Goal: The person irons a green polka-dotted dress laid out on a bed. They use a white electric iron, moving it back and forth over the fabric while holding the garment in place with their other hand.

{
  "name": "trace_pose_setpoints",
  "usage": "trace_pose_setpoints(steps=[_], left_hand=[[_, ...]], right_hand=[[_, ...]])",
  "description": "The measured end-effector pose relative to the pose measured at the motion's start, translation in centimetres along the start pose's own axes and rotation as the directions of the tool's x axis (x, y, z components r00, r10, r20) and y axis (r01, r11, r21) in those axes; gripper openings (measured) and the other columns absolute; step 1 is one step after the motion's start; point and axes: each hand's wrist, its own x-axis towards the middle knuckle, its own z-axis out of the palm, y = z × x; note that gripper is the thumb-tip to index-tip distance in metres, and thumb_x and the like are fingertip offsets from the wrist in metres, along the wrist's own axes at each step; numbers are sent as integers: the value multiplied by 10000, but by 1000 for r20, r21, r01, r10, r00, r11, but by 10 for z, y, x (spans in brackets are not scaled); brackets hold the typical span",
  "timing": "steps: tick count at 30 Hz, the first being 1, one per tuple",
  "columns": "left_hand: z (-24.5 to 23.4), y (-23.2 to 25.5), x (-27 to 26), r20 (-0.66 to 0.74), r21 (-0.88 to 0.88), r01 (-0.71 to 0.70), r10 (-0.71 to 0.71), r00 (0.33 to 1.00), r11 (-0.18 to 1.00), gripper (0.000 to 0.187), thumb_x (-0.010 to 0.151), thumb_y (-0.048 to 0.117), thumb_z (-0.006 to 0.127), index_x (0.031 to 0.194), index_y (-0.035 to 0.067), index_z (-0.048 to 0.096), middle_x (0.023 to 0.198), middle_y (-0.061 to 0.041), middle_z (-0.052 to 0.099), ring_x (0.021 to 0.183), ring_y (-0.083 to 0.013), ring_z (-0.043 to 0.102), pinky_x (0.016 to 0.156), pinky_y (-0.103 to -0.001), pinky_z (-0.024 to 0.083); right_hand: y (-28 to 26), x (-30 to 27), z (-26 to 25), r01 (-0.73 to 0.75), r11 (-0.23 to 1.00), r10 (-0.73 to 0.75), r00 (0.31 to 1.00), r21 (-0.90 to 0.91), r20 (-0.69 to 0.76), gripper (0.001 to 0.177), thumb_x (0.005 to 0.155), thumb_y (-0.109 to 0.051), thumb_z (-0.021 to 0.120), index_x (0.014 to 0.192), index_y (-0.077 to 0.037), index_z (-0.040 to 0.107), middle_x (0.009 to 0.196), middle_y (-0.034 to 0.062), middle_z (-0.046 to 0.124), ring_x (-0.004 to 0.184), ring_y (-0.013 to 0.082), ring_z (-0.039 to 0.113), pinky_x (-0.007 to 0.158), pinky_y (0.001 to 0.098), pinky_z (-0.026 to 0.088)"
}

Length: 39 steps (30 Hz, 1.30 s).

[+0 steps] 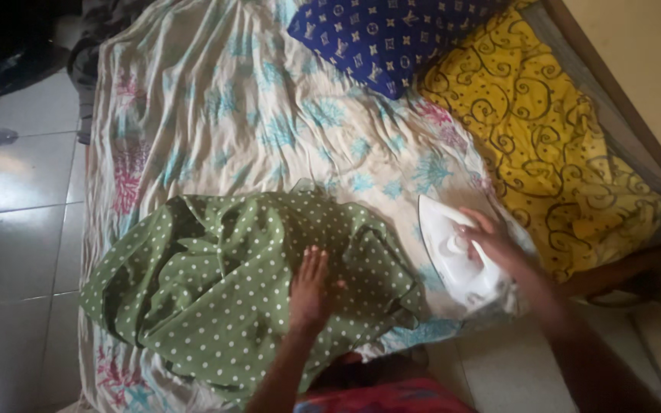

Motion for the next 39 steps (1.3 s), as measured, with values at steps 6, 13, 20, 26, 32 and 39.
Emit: trace_pose_setpoints(steps=[6, 13, 20, 26, 32, 39], left_hand=[[-19, -22, 12, 132, 73, 21, -31, 991, 997, 756, 947, 436, 623, 1565, 97, 350, 1681, -84, 259, 1559, -284, 193, 1165, -531, 311], [-45, -36, 14, 432, 207, 183, -258, 864, 961, 933, 831, 377, 725, 1603, 164, 246, 1688, -4, 185, 1545, -276, 181, 1182, -468, 325], [-61, -58, -11, 276, 312, -43, -48, 960, 949, 769, 755, 461, 809, 1408, 189, 507, 1682, -137, 230, 1547, -391, 183, 1207, -469, 285], [-79, -48, -16, 285, 285, 193, -275, 918, 939, 1141, 697, 568, 832, 1607, 163, 274, 1684, -117, 168, 1554, -349, 114, 1240, -526, 160], [-71, -65, -16, 289, 223, 140, -202, 936, 965, 1195, 664, 598, 822, 1586, 101, 248, 1694, -165, 173, 1535, -400, 149, 1236, -601, 126], [-65, -85, -9, 416, 299, 114, -237, 878, 947, 1455, 494, 647, 957, 1573, 83, 160, 1668, -177, 107, 1558, -413, 87, 1220, -645, 48]], right_hand=[[-31, -32, 90, 115, 993, -117, 990, 25, 74, 577, 984, -285, 603, 1512, -86, 479, 1036, 70, 678, 716, 123, 605, 559, 290, 510], [-23, -23, 250, -44, 999, 45, 998, -10, 43, 592, 992, -219, 582, 1550, -96, 428, 889, 129, 655, 530, 152, 578, 436, 319, 522], [6, 48, 262, -12, 991, -9, 988, -137, -155, 568, 1007, -246, 586, 1507, -46, 404, 717, 79, 646, 432, 174, 606, 388, 342, 535], [-1, 94, 251, -26, 991, 30, 999, -129, 27, 440, 1082, -260, 525, 1359, 82, 537, 660, 77, 569, 407, 172, 546, 371, 350, 474], [-23, 31, 189, 59, 944, 119, 858, -325, 500, 530, 1052, -244, 458, 1573, -158, 415, 630, 48, 534, 385, 120, 434, 378, 331, 404], [-10, -2, 213, 684, 699, -576, 711, -208, 404, 397, 1164, -276, 535, 1509, -81, 537, 1019, 47, 751, 735, 152, 669, 618, 318, 560]])
